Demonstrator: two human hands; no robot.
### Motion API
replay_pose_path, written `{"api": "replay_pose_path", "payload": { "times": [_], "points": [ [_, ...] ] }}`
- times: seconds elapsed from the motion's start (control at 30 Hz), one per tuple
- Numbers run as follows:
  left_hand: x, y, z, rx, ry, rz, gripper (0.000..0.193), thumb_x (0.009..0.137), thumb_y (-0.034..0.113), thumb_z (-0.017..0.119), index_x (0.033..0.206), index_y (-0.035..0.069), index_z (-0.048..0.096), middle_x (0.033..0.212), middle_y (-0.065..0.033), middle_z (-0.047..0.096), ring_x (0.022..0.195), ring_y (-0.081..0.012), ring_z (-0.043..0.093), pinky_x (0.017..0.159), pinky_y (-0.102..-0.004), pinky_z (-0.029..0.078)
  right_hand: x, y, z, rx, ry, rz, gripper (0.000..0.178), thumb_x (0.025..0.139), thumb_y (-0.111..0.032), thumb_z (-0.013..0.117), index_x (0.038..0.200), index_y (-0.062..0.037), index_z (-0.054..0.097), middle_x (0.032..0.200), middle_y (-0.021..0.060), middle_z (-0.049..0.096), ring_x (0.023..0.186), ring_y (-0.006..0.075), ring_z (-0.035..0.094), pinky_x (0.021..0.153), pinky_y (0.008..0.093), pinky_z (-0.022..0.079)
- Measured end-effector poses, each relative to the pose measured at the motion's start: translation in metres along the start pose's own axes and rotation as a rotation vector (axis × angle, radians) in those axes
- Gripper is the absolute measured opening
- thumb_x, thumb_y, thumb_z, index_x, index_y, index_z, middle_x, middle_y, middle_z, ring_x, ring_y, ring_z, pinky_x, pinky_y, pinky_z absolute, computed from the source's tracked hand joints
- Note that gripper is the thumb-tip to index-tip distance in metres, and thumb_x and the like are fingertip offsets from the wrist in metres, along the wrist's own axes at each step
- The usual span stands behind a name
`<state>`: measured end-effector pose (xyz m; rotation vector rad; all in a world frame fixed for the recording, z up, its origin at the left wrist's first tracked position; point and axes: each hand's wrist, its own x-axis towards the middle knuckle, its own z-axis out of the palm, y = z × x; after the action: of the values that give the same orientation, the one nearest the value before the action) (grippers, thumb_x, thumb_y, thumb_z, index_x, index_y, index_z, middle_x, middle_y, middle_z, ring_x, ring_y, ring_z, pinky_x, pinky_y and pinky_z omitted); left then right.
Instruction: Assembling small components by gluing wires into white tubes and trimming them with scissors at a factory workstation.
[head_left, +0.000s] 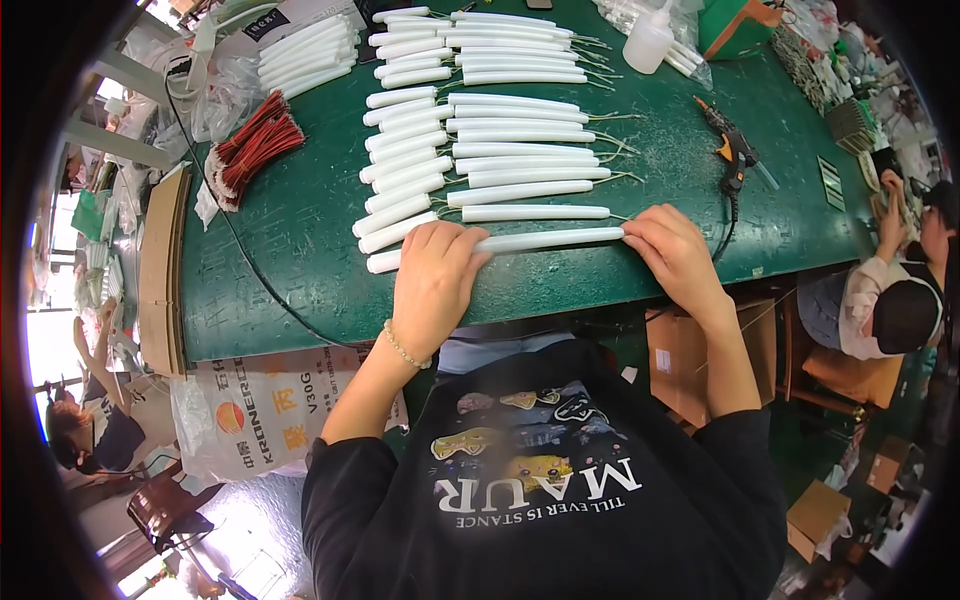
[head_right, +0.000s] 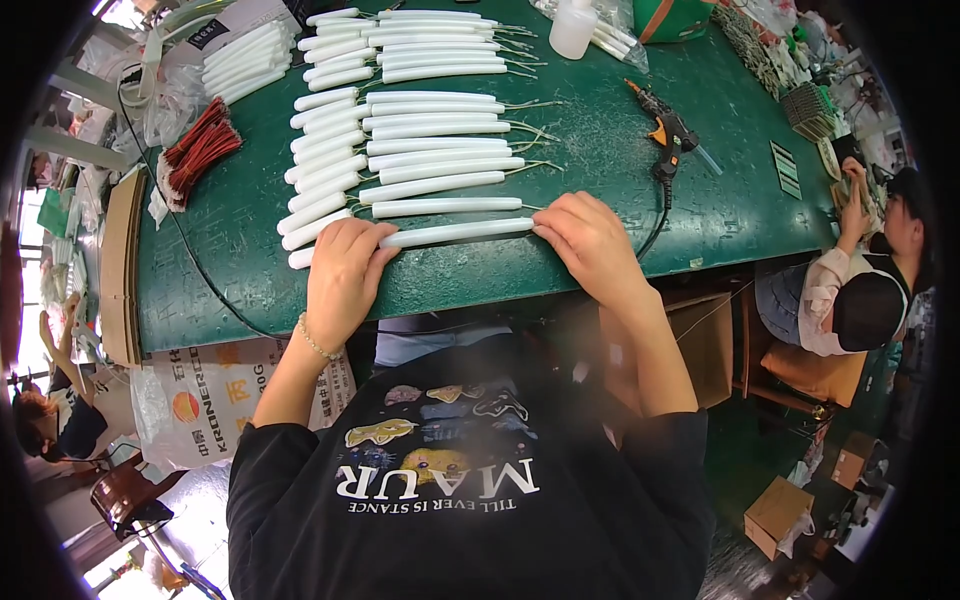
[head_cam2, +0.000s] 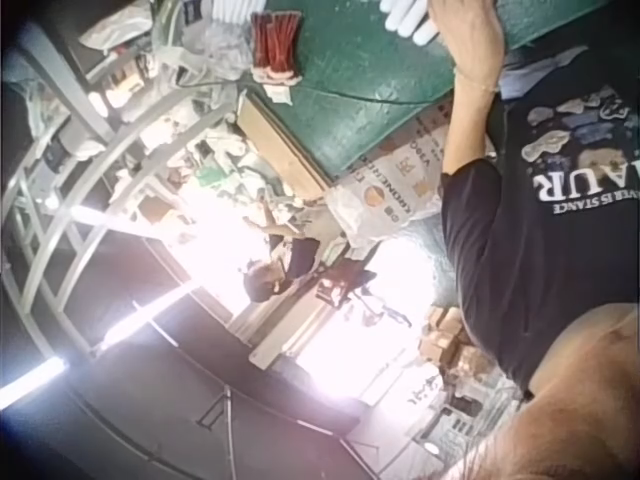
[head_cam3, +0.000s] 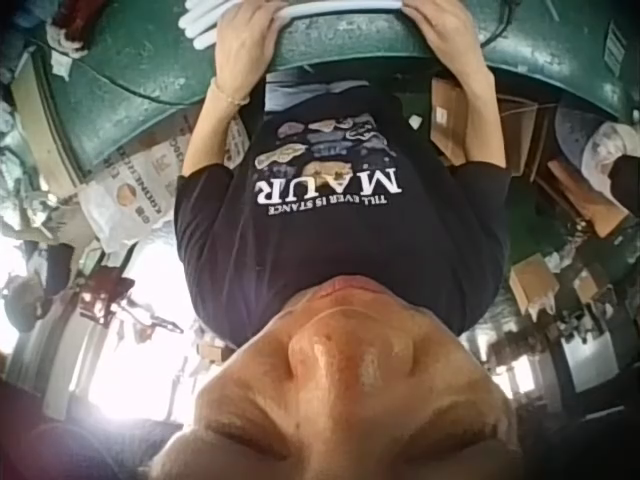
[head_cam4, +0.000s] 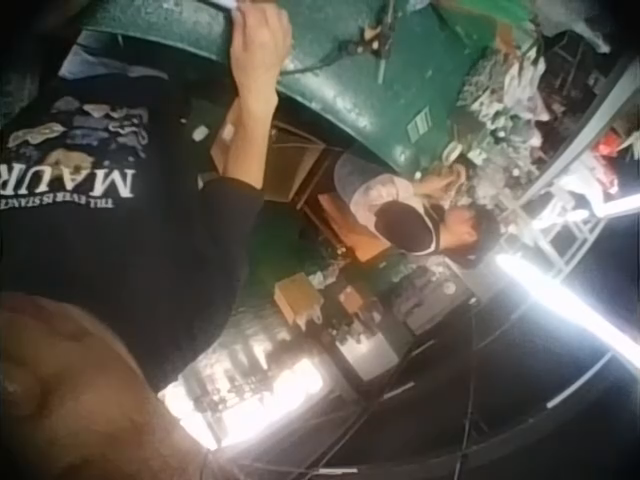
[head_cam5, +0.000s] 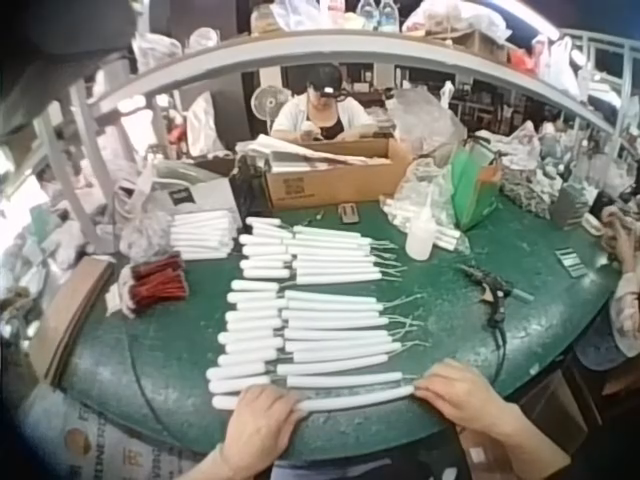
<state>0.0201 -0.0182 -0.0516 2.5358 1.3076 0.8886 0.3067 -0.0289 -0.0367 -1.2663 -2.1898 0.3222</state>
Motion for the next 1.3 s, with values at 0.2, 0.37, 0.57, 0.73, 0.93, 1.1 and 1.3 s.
{"api": "replay_pose_path", "payload": {
  "times": [0.2,0.37,0.57,0.73,0.93,1.1,1.3],
  "points": [
    [0.002,0.000,-0.002,-0.034,0.003,0.008,0.020,0.074,0.007,0.063,0.093,0.003,0.060,0.087,-0.0100,0.057,0.086,-0.0290,0.052,0.078,-0.0376,0.041,-0.002,-0.001,-0.003,-0.013,-0.032,-0.023,0.007,0.077,-0.003,0.060,0.084,-0.0015,0.060,0.078,0.0079,0.057,0.075,0.0260,0.053,0.066,0.0343,0.040],
    [0.001,-0.002,-0.002,-0.033,0.004,0.026,0.021,0.074,0.009,0.062,0.094,0.005,0.058,0.085,-0.0083,0.056,0.086,-0.0270,0.052,0.079,-0.0376,0.040,-0.002,-0.002,-0.009,-0.001,-0.066,-0.021,0.006,0.077,-0.004,0.060,0.083,-0.0020,0.060,0.077,0.0068,0.057,0.075,0.0247,0.053,0.068,0.0338,0.038],
    [-0.001,-0.004,-0.002,-0.023,0.009,0.008,0.021,0.074,0.008,0.062,0.094,0.004,0.058,0.086,-0.0087,0.055,0.086,-0.0274,0.052,0.079,-0.0377,0.040,-0.004,0.006,-0.015,-0.005,-0.057,-0.044,0.005,0.077,-0.005,0.060,0.082,-0.0030,0.061,0.078,0.0062,0.057,0.077,0.0237,0.052,0.072,0.0331,0.037],
    [-0.002,-0.005,-0.003,-0.034,0.005,0.002,0.021,0.074,0.008,0.062,0.094,0.004,0.058,0.086,-0.0094,0.055,0.086,-0.0279,0.051,0.079,-0.0378,0.040,-0.005,0.001,-0.013,-0.018,0.002,0.005,0.009,0.076,-0.007,0.062,0.084,-0.0041,0.061,0.079,0.0064,0.058,0.077,0.0236,0.053,0.071,0.0333,0.038],
    [-0.003,-0.005,-0.003,-0.038,0.002,0.004,0.021,0.074,0.008,0.062,0.094,0.004,0.058,0.086,-0.0092,0.055,0.086,-0.0277,0.051,0.078,-0.0375,0.040,0.000,-0.007,-0.005,-0.042,-0.003,-0.067,0.009,0.075,-0.006,0.063,0.084,-0.0041,0.060,0.077,0.0060,0.058,0.075,0.0241,0.053,0.069,0.0336,0.038],
    [-0.002,-0.005,-0.004,-0.027,0.001,0.010,0.021,0.074,0.008,0.062,0.095,0.004,0.058,0.085,-0.0087,0.055,0.086,-0.0273,0.051,0.078,-0.0374,0.040,0.003,-0.008,-0.003,-0.081,0.010,-0.102,0.007,0.074,-0.005,0.063,0.080,-0.0037,0.060,0.075,0.0058,0.058,0.073,0.0236,0.053,0.068,0.0335,0.038],
    [0.000,-0.009,-0.003,-0.016,0.020,-0.005,0.022,0.074,0.008,0.062,0.095,0.005,0.058,0.086,-0.0090,0.054,0.086,-0.0277,0.051,0.078,-0.0377,0.040,0.000,0.000,-0.015,-0.066,0.039,-0.070,0.006,0.072,-0.003,0.062,0.077,-0.0040,0.060,0.073,0.0054,0.058,0.071,0.0228,0.053,0.068,0.0330,0.037]
  ]
}}
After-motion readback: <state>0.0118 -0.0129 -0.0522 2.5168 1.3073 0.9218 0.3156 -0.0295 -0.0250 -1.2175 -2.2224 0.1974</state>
